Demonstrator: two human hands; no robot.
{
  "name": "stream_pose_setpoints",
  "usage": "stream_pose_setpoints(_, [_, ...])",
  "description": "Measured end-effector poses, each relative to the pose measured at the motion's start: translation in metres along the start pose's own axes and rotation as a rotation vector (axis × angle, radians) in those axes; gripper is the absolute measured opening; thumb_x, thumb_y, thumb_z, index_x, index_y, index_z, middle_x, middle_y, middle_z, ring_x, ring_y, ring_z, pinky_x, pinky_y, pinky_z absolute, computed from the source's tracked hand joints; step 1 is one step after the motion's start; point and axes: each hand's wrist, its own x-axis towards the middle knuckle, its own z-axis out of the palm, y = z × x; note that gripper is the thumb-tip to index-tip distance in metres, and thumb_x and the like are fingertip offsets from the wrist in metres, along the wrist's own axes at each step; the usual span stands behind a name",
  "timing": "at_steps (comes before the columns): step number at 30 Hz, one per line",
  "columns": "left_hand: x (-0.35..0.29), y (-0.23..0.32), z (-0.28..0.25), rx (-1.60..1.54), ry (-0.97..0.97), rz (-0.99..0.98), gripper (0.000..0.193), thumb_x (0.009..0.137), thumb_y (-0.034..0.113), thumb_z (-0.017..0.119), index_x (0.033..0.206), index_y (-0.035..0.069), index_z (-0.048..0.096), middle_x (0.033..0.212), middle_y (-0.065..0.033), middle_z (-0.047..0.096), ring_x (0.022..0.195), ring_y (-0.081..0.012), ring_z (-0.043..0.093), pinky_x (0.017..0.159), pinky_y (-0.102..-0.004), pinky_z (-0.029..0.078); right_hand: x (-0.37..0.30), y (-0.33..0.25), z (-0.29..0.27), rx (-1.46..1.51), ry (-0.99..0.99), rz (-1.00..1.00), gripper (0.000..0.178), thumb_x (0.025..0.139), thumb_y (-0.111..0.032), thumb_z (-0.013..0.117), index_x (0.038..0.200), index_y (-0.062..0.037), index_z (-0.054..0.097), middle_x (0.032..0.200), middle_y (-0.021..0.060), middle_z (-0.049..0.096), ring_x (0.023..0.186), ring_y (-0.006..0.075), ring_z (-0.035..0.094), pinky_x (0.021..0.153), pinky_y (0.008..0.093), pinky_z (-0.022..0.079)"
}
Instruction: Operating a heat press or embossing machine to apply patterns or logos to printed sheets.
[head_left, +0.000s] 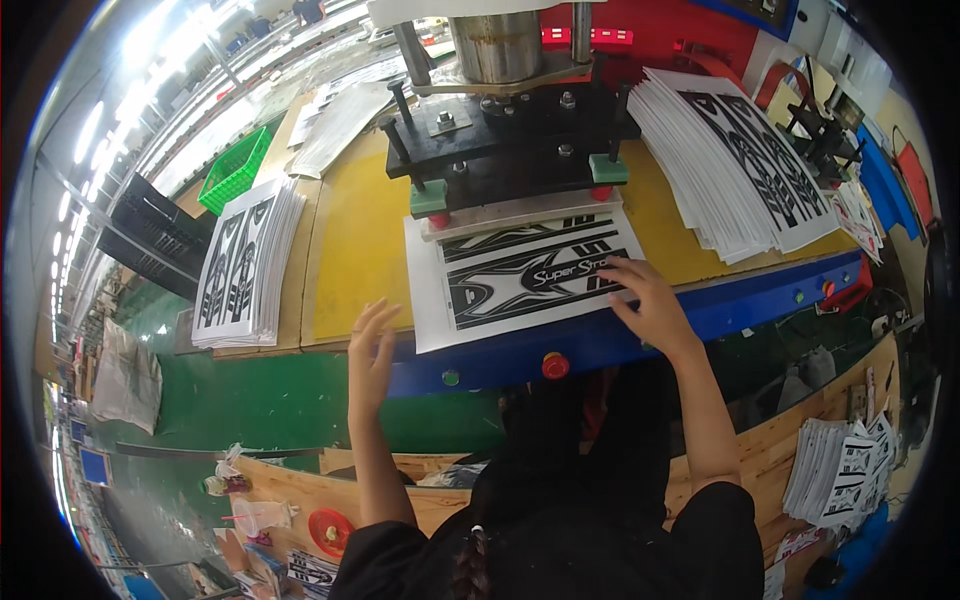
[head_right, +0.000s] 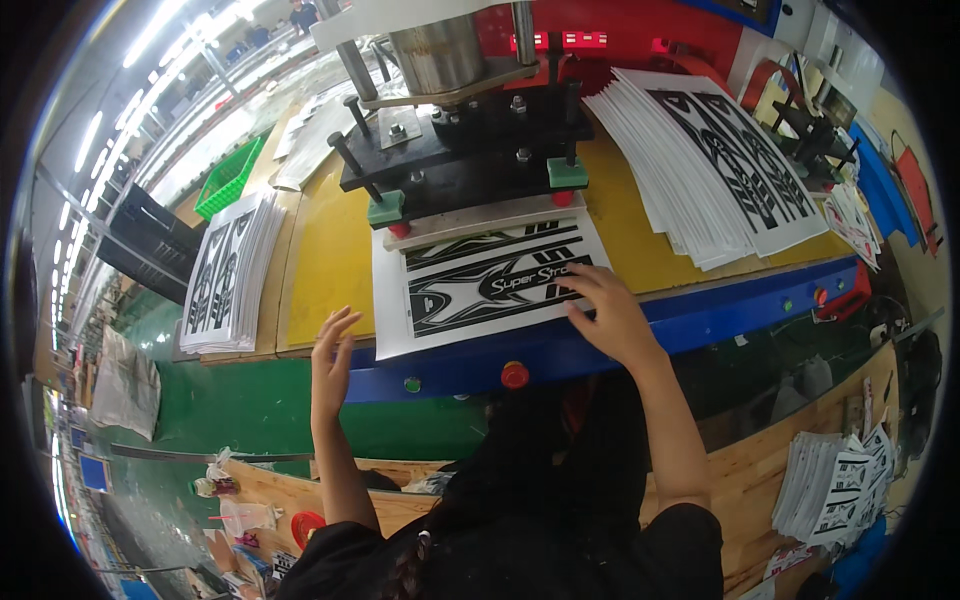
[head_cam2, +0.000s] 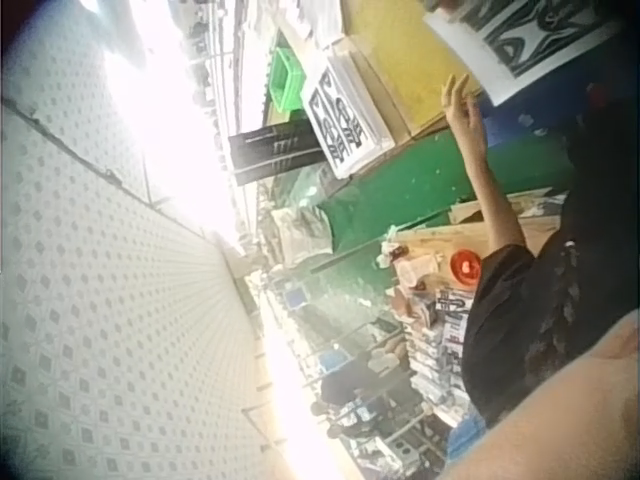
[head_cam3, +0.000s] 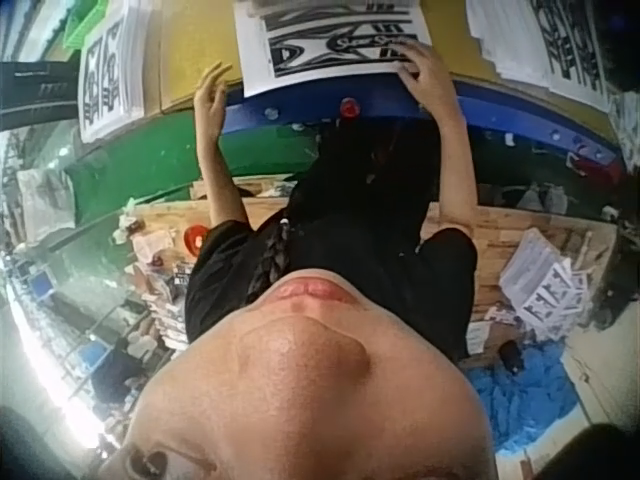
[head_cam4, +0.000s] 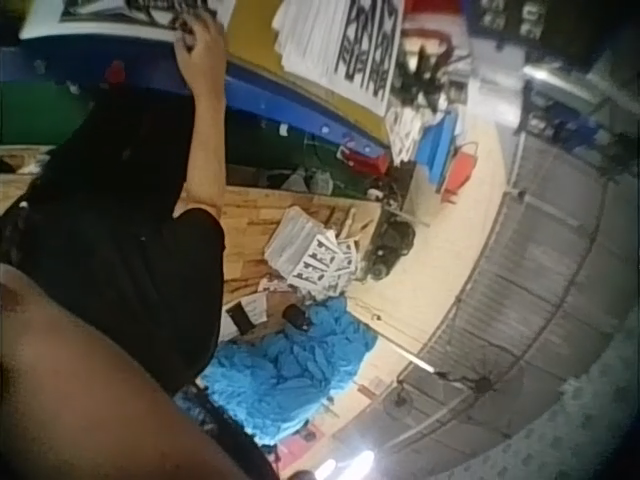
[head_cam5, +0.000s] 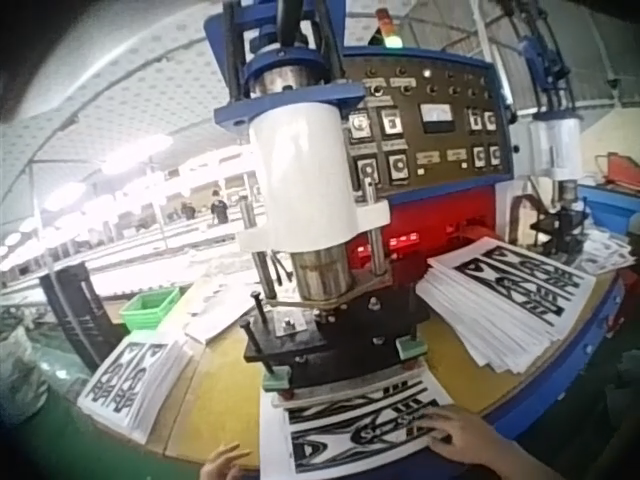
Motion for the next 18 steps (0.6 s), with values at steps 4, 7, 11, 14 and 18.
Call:
stream_pose_setpoints(4, [0.025, 0.003, 0.025, 0.280, -0.108, 0.058, 0.033, 0.098, 0.018, 0.062, 0.130, 0.019, 0.069, 0.153, -0.0302, 0.044, 0.147, -0.0528, 0.031, 0.121, -0.0551, 0.026, 0.003, 0.026, -0.022, -0.116, 0.117, 0.045, 0.025, 0.088, -0.012, 0.071, 0.112, -0.0055, 0.072, 0.124, 0.0166, 0.066, 0.120, 0.0371, 0.059, 0.103, 0.0451, 0.046])
stream_pose_setpoints(7, [0.045, -0.002, 0.036, 0.415, -0.079, 0.117, 0.034, 0.096, 0.019, 0.064, 0.129, 0.020, 0.069, 0.152, -0.0305, 0.045, 0.147, -0.0513, 0.032, 0.121, -0.0552, 0.025, 0.007, 0.040, -0.033, -0.096, 0.043, 0.065, 0.018, 0.087, -0.012, 0.072, 0.104, -0.0045, 0.072, 0.118, 0.0164, 0.066, 0.117, 0.0365, 0.059, 0.101, 0.0446, 0.047])
stream_pose_setpoints(11, [0.065, -0.015, 0.041, 0.338, -0.080, 0.178, 0.033, 0.094, 0.018, 0.066, 0.127, 0.021, 0.070, 0.151, -0.0275, 0.048, 0.146, -0.0481, 0.035, 0.122, -0.0538, 0.025, 0.018, 0.059, -0.029, -0.040, 0.068, 0.102, 0.015, 0.084, -0.011, 0.074, 0.096, -0.0033, 0.070, 0.113, 0.0147, 0.066, 0.113, 0.0358, 0.060, 0.098, 0.0443, 0.047])
stream_pose_setpoints(14, [0.065, -0.023, 0.043, 0.236, -0.008, 0.207, 0.032, 0.094, 0.015, 0.065, 0.126, 0.016, 0.070, 0.145, -0.0239, 0.055, 0.143, -0.0438, 0.042, 0.120, -0.0507, 0.029, 0.025, 0.074, -0.010, -0.116, 0.225, 0.026, 0.016, 0.080, -0.007, 0.077, 0.094, -0.0045, 0.069, 0.109, 0.0142, 0.066, 0.106, 0.0357, 0.062, 0.094, 0.0415, 0.049])
stream_pose_setpoints(18, [0.059, 0.001, 0.022, -0.147, 0.229, 0.200, 0.028, 0.096, 0.013, 0.061, 0.121, 0.003, 0.068, 0.130, -0.0192, 0.065, 0.131, -0.0373, 0.055, 0.114, -0.0469, 0.038, 0.027, 0.055, -0.014, 0.182, 0.407, -0.002, 0.017, 0.086, -0.001, 0.070, 0.102, -0.0045, 0.069, 0.104, 0.0136, 0.068, 0.101, 0.0275, 0.066, 0.091, 0.0336, 0.049])
